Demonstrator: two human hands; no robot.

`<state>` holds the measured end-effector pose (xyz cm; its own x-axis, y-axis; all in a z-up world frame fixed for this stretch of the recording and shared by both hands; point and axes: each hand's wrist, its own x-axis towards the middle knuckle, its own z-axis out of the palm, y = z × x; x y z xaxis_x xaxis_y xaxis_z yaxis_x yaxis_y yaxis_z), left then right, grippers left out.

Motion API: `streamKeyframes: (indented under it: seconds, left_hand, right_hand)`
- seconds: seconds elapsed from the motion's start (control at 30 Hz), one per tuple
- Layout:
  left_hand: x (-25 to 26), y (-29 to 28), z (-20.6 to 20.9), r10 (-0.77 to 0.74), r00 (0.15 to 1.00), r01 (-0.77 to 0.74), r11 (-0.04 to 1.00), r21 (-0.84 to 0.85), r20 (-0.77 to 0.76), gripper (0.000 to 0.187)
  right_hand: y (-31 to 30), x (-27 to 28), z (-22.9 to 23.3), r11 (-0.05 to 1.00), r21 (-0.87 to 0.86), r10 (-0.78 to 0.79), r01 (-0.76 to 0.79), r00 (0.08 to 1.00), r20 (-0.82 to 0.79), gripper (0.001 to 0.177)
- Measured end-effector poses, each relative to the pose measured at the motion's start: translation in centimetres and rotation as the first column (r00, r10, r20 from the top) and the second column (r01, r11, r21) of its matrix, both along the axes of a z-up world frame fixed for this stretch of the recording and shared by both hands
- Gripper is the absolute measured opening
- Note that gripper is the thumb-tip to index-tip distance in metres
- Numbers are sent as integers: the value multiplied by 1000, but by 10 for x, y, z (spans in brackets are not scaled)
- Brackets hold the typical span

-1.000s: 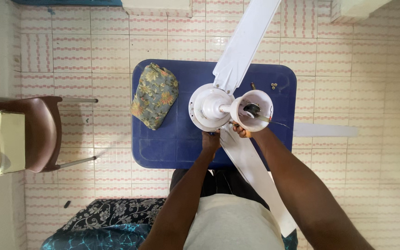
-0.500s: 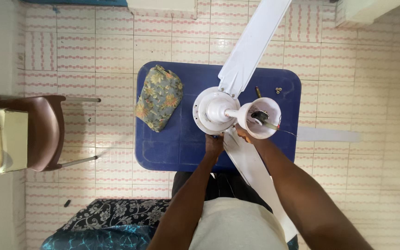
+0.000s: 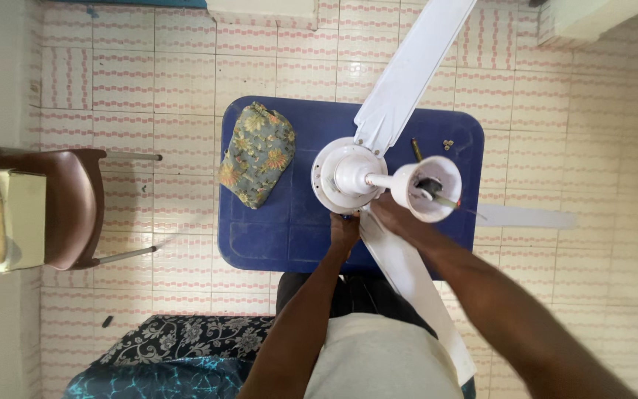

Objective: The person uses a screwdriver to remove screws from the ceiling fan blades and detaches two blades from the motor housing. The removed blades are placed on the floor.

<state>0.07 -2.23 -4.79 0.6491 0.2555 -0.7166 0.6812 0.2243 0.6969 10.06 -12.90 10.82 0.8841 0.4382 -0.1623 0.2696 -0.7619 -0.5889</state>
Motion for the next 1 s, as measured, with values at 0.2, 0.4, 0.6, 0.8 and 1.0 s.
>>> streamKeyframes:
  seconds: [0.2,0.4,0.6,0.8,1.0]
  left_hand:
    - [8,7,26,-4,999,1,999,-54,-54,42]
    - [6,25,64,-450,818,572,575,585,-358,54]
    - [31,29,85,-862,501,450,189,873,-72,34]
    - [46,17,74,-845,529,408,337,849,81,31]
    - [61,9,54,-878,476,423,184,887,-45,20]
  right_hand:
    - [-24,9,5,994,-112,19,-17,1000,12,18]
    - [-18,-10,-28,956,44,-283,289,954,-104,16]
    - [-23,-27,-36,913,1,-392,407,878,274,21]
    - [-17,-30,-47,837,-184,-497,516,856,141,25]
    - [-21,-56,-48,850,10,-513,526,825,238,24]
